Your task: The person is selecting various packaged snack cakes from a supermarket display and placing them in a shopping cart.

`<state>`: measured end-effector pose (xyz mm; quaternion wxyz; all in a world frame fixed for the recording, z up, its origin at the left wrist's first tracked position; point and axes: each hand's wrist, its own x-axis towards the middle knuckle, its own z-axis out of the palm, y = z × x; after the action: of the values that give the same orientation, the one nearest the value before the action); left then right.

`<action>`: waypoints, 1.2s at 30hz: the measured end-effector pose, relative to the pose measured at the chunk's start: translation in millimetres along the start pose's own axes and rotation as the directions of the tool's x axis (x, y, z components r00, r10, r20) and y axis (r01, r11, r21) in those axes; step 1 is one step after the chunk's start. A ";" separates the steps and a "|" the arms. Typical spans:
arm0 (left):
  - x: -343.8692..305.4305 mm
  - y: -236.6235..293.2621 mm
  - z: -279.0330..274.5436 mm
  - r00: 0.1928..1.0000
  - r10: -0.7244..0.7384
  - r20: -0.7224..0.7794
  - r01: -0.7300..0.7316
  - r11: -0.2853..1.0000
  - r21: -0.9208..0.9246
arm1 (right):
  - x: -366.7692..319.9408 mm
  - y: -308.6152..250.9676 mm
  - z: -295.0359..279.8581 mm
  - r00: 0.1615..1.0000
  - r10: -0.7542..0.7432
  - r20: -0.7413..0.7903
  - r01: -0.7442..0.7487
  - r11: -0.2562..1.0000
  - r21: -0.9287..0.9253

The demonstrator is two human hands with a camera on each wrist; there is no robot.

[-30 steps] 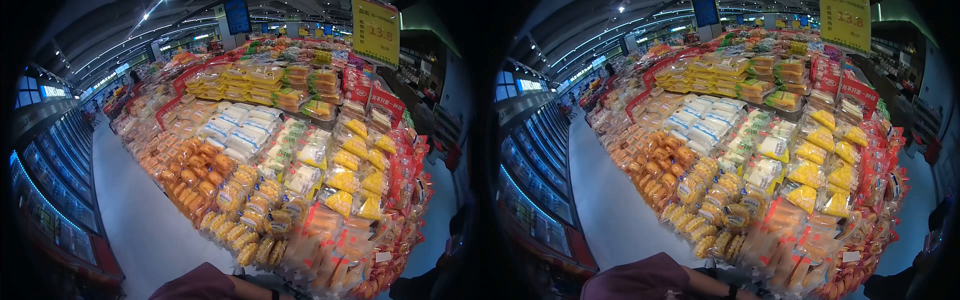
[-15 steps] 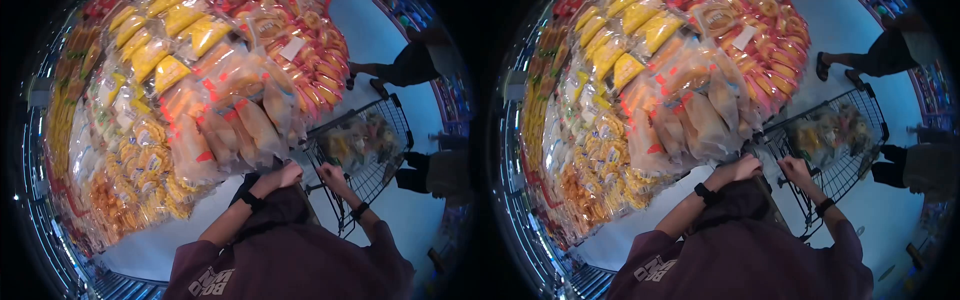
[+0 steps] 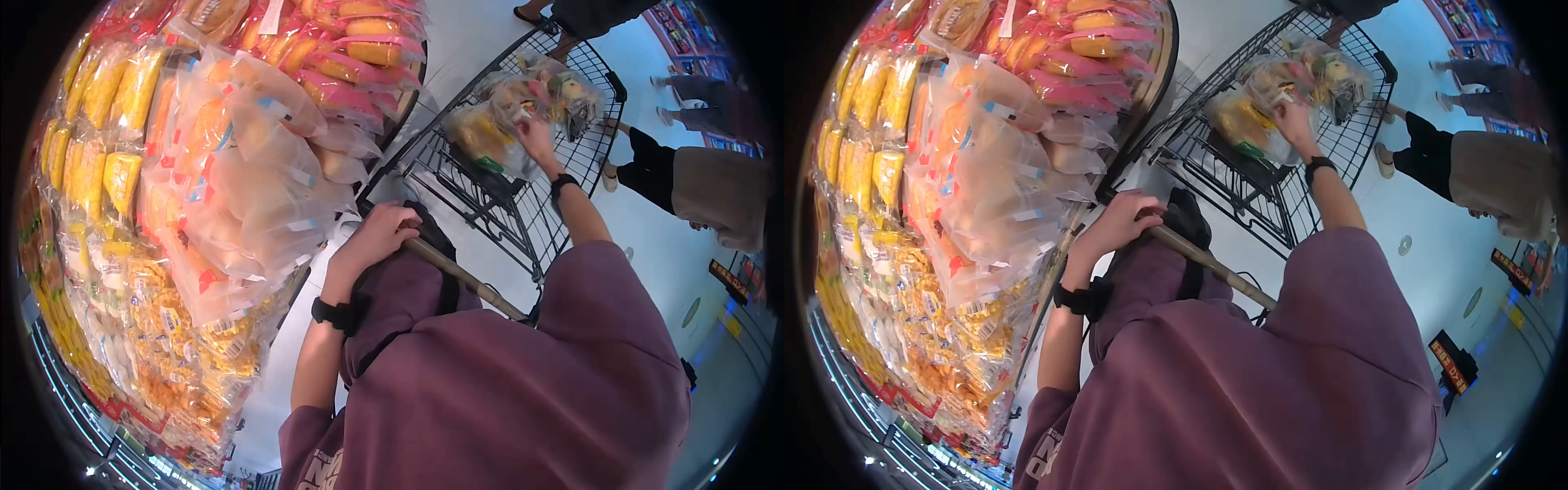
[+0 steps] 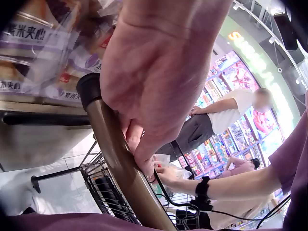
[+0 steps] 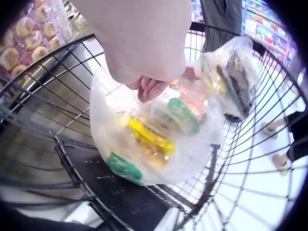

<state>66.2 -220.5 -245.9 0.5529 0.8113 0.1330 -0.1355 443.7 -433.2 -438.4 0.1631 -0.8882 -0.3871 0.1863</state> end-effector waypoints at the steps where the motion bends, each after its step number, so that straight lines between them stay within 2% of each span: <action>1: 1.6 3.9 -3.2 1.000 -0.015 0.007 0.015 1.000 -0.007 | 2.6 -3.0 24.1 0.997 0.057 0.050 -0.061 0.995 0.076; 2: 1.5 5.1 -4.1 0.999 -0.039 0.025 0.039 0.999 -0.007 | 4.0 -9.0 48.8 0.988 0.110 0.104 -0.125 0.981 0.151; 4: 1.7 10.6 -5.8 0.996 -0.081 0.042 0.084 0.995 -0.063 | -6.3 -50.1 75.6 0.970 0.025 0.242 -0.069 0.982 0.178; 5: 3.5 12.5 -6.8 0.994 -0.102 0.047 0.106 0.990 -0.089 | -14.8 -59.9 105.5 0.955 0.118 0.274 -0.143 0.987 0.076; 6: 4.8 13.6 -7.1 0.993 -0.113 0.042 0.117 0.989 -0.089 | -20.8 -79.4 111.1 0.925 0.167 0.341 -0.203 0.976 0.074; 9: 2.0 13.0 -5.7 0.990 -0.141 0.030 0.143 0.986 -0.089 | -9.3 -83.1 103.0 0.834 0.227 0.503 -0.329 0.937 0.122; 10: 0.9 11.0 -4.9 0.990 -0.140 0.023 0.142 0.986 -0.089 | -6.0 -67.6 106.6 0.884 0.184 0.429 -0.290 0.937 0.195; 12: 2.0 9.9 -6.1 0.991 -0.129 0.020 0.130 0.988 -0.078 | 1.1 -34.6 99.0 0.914 0.151 0.377 -0.253 0.938 0.237; 13: 3.4 11.6 -8.6 0.992 -0.120 0.026 0.121 0.990 -0.067 | 6.8 -31.9 90.8 0.927 0.134 0.350 -0.232 0.938 0.256; 14: 3.9 12.8 -9.2 0.993 -0.113 0.035 0.115 0.992 -0.059 | 12.4 -31.5 86.0 0.905 0.208 0.370 -0.303 0.928 0.218; 17: 4.8 11.1 -6.7 0.990 -0.141 0.025 0.143 0.985 -0.095 | 22.1 -50.9 83.8 0.932 0.070 0.355 -0.219 0.890 0.401; 21: 3.8 13.0 -7.6 0.991 -0.134 0.016 0.135 0.989 -0.055 | 33.5 -86.8 99.9 0.901 0.087 0.424 -0.135 0.987 0.085; 24: 3.6 10.4 -4.2 0.992 -0.126 -0.011 0.125 0.990 -0.060 | 38.6 -54.1 150.3 0.934 0.178 0.311 -0.235 0.959 0.158; 27: 2.8 11.9 -4.0 0.993 -0.119 -0.017 0.117 0.990 -0.073 | 27.6 -26.4 154.1 0.966 0.160 0.202 -0.230 0.886 0.402; 29: 2.3 6.0 -1.8 0.995 -0.099 -0.031 0.096 0.993 -0.071 | 18.5 -12.2 147.6 0.918 0.256 0.303 -0.391 0.706 0.590; 30: 2.8 5.7 -1.7 0.995 -0.096 -0.021 0.095 0.994 -0.056 | 13.7 -12.5 135.3 0.924 0.254 0.285 -0.378 0.708 0.596; 31: 3.1 7.1 -2.4 0.991 -0.131 0.001 0.131 0.987 -0.091 | 4.2 -14.9 117.4 0.949 0.223 0.222 -0.309 0.795 0.522; 32: 1.6 3.2 0.7 0.997 -0.073 -0.011 0.073 0.997 -0.035 | -4.1 -23.1 97.7 0.971 0.180 0.160 -0.233 0.868 0.438; 33: 2.8 -5.1 5.7 0.997 -0.073 0.028 0.073 0.997 0.000 | -12.0 -31.8 76.7 0.985 0.138 0.107 -0.168 0.914 0.369; 36: 2.9 -28.7 31.0 0.998 0.009 -0.061 -0.009 1.000 -0.012 | -36.3 -61.1 9.0 0.999 0.032 0.036 -0.040 0.970 0.241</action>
<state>56.1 -239.2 -282.7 0.5540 0.8124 0.1470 -0.1073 378.4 -419.5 -412.4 0.2604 -0.8655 -0.3481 0.2490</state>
